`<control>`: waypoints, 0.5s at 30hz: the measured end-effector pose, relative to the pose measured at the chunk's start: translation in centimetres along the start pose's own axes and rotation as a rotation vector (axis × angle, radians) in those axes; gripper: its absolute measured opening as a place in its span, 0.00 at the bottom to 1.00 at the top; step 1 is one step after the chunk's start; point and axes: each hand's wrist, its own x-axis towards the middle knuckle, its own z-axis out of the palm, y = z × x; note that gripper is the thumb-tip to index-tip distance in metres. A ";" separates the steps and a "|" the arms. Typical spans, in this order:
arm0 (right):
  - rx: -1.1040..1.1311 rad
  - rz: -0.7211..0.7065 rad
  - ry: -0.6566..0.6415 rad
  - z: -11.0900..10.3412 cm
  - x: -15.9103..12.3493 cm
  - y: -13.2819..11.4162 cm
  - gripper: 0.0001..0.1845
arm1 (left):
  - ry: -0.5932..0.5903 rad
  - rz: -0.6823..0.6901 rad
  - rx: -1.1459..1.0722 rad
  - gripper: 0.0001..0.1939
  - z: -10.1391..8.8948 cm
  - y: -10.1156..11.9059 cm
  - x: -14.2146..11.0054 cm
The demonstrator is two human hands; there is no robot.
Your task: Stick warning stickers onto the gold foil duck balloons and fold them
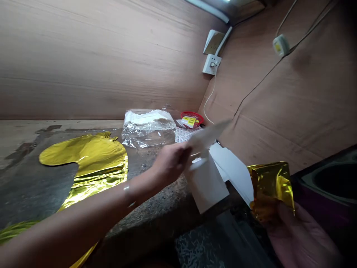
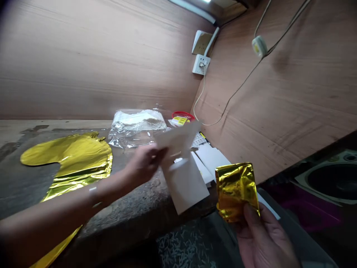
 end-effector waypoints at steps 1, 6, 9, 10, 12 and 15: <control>0.003 0.037 -0.042 1.3 -0.2 0.2 0.15 | 0.064 -0.068 -0.006 0.21 -2.7 0.1 -2.4; -0.070 0.250 -0.462 11.2 -3.2 3.0 0.18 | 0.301 -0.679 -0.024 0.20 -13.0 -1.5 -16.0; -0.138 0.345 -0.782 17.6 -6.5 5.7 0.18 | 0.376 -0.885 -0.012 0.24 -14.7 -3.3 -22.2; -0.176 0.382 -0.886 19.4 -7.6 6.7 0.19 | 0.390 -0.915 -0.019 0.25 -14.8 -3.9 -23.5; -0.275 0.428 -1.031 22.0 -9.6 8.9 0.21 | 0.406 -0.950 -0.039 0.26 -14.9 -4.9 -25.1; -0.405 0.413 -1.068 24.0 -11.3 11.8 0.21 | 0.402 -0.954 -0.049 0.26 -14.9 -5.5 -26.0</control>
